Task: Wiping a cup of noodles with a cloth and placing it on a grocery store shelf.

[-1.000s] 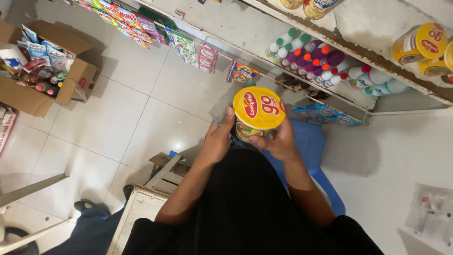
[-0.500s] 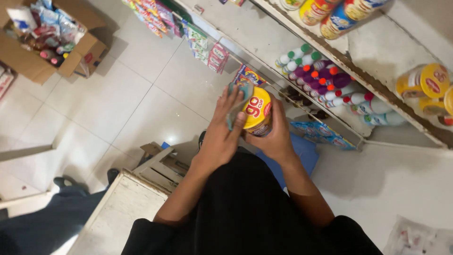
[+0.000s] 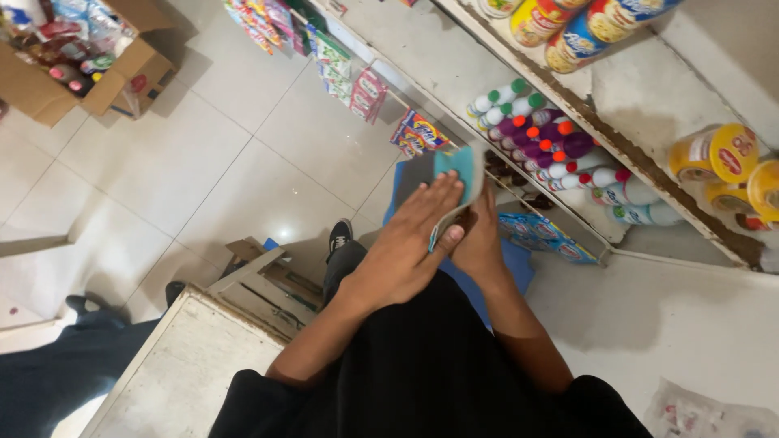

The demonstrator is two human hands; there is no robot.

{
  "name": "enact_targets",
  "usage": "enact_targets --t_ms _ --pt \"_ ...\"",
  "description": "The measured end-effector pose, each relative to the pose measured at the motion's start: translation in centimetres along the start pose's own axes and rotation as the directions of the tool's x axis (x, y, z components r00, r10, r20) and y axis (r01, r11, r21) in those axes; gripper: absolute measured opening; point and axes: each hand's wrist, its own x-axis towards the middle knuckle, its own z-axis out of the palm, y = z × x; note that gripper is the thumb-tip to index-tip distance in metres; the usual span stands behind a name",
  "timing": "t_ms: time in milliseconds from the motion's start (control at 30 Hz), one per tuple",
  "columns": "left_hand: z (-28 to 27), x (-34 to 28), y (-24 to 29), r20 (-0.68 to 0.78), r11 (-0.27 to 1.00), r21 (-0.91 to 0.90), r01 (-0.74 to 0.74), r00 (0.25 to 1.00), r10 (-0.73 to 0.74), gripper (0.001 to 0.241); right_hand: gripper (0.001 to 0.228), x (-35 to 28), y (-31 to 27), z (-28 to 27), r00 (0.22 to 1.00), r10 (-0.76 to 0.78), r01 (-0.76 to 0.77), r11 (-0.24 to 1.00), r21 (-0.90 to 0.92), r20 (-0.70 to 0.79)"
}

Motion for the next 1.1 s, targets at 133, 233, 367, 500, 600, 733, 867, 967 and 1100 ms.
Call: enact_targets --t_ms 133,233,367,500,600,733,867,967,1100 --pt "2.1 -0.2 -1.4 0.031 0.926 -0.375 0.037 0.999 -0.027 0.053 0.075 -1.2 2.4 -0.9 0.994 0.102 -0.102 0.995 0.003 -0.049" --pt "4.3 -1.6 -4.4 0.069 0.628 -0.73 0.267 0.944 -0.322 0.039 0.09 -1.0 0.7 -2.3 0.89 0.441 -0.409 0.886 0.219 -0.119" --pt "4.5 1.4 -2.6 0.014 0.454 -0.69 0.563 0.638 -0.77 0.074 0.085 -3.7 5.3 -3.1 0.853 0.443 -0.101 0.657 0.747 -0.275" --pt "4.5 5.2 -0.5 0.042 0.331 -0.566 0.755 0.427 -0.903 0.089 0.065 -5.1 6.2 -4.5 0.797 0.525 -0.032 0.531 0.847 -0.299" --pt "6.7 4.2 -1.2 0.064 0.497 -0.635 0.591 0.682 -0.729 0.077 0.052 -6.3 6.2 -4.0 0.795 0.54 0.009 0.444 0.896 -0.276" --pt "7.2 5.2 -0.5 0.277 0.5 -0.57 0.652 0.726 -0.63 0.078 0.072 -7.6 4.0 -2.9 0.792 0.556 -0.016 0.431 0.902 -0.251" --pt "5.8 5.9 -0.4 0.342 0.574 -0.473 0.669 0.739 -0.58 0.072 0.082 -6.8 2.4 -2.1 0.75 0.586 -0.067 0.53 0.845 -0.308" --pt "4.1 6.2 0.1 0.385 0.585 -0.444 0.678 0.734 -0.559 0.07 0.08 -5.5 1.1 -0.7 0.691 0.578 -0.058 0.643 0.764 -0.434" --pt "4.1 4.4 -3.6 0.432 0.589 -0.405 0.7 0.714 -0.551 0.067 0.078 -5.2 0.6 1.3 0.58 0.597 -0.088 0.723 0.685 -0.555"
